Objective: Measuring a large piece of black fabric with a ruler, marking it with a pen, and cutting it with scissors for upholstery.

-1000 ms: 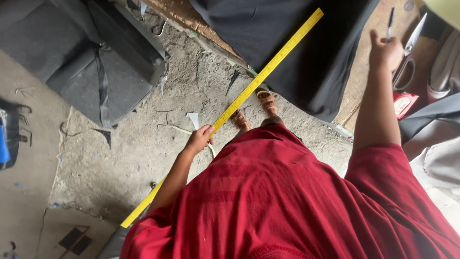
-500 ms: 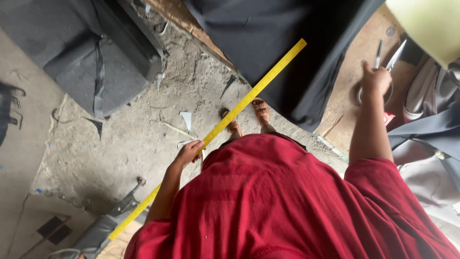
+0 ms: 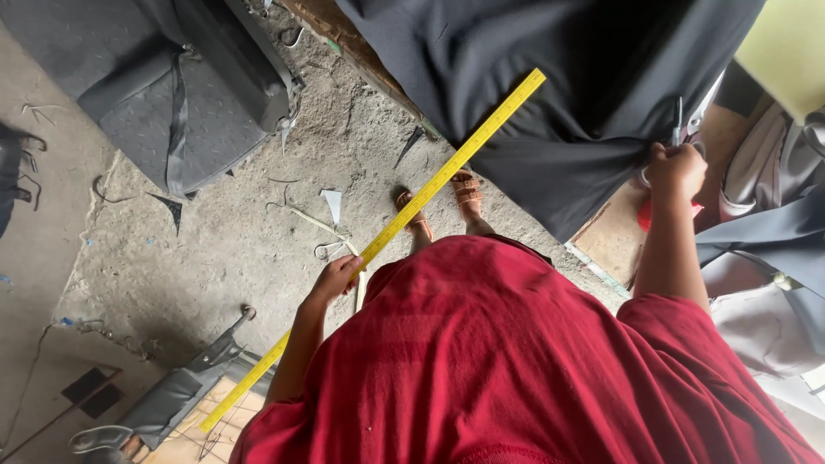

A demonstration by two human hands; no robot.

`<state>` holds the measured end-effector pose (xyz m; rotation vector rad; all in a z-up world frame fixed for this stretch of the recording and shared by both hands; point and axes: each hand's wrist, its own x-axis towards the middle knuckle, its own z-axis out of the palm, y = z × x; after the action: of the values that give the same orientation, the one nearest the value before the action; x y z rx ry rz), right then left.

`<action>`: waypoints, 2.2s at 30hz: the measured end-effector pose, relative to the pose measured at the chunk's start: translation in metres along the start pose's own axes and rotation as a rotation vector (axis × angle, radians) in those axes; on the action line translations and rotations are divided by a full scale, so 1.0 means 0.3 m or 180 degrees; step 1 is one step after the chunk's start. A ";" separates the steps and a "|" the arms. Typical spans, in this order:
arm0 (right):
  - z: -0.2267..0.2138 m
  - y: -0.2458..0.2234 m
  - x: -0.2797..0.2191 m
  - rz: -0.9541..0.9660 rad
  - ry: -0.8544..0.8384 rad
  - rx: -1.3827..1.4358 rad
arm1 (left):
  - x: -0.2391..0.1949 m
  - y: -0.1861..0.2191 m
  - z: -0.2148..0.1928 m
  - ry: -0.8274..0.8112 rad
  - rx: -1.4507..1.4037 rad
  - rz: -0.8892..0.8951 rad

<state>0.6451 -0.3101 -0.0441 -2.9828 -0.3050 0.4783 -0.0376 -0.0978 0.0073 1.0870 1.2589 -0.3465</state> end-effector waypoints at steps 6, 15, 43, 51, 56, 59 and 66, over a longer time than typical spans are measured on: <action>-0.038 -0.053 -0.017 -0.1082 0.1582 0.0831 | -0.023 0.017 0.036 0.0180 0.0272 -0.0103; -0.165 -0.657 -0.253 -0.1156 -0.0498 0.3572 | -0.043 0.027 0.008 0.0192 0.0142 -0.0142; 0.035 -0.793 -0.077 -0.3015 -0.0913 0.1569 | -0.066 0.018 0.046 0.0358 0.0126 -0.0178; 0.035 -0.786 -0.080 -0.3124 -0.0836 0.1623 | -0.098 0.049 0.059 0.0334 0.0124 -0.0089; 0.069 -0.647 0.002 -0.1191 -0.0642 0.3688 | -0.125 0.096 0.038 0.0487 -0.0034 -0.0001; 0.080 -0.478 0.057 -0.1805 -0.0042 0.4085 | -0.039 0.115 -0.002 0.0597 -0.0162 0.0380; -0.066 -0.262 0.049 -0.1349 0.0860 0.2855 | 0.035 0.411 -0.026 0.0766 -0.0105 0.0765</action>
<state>0.6509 -0.2318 -0.0193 -2.0011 -0.5099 0.1024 0.0523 -0.0273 0.0559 1.2639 1.3214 -0.0122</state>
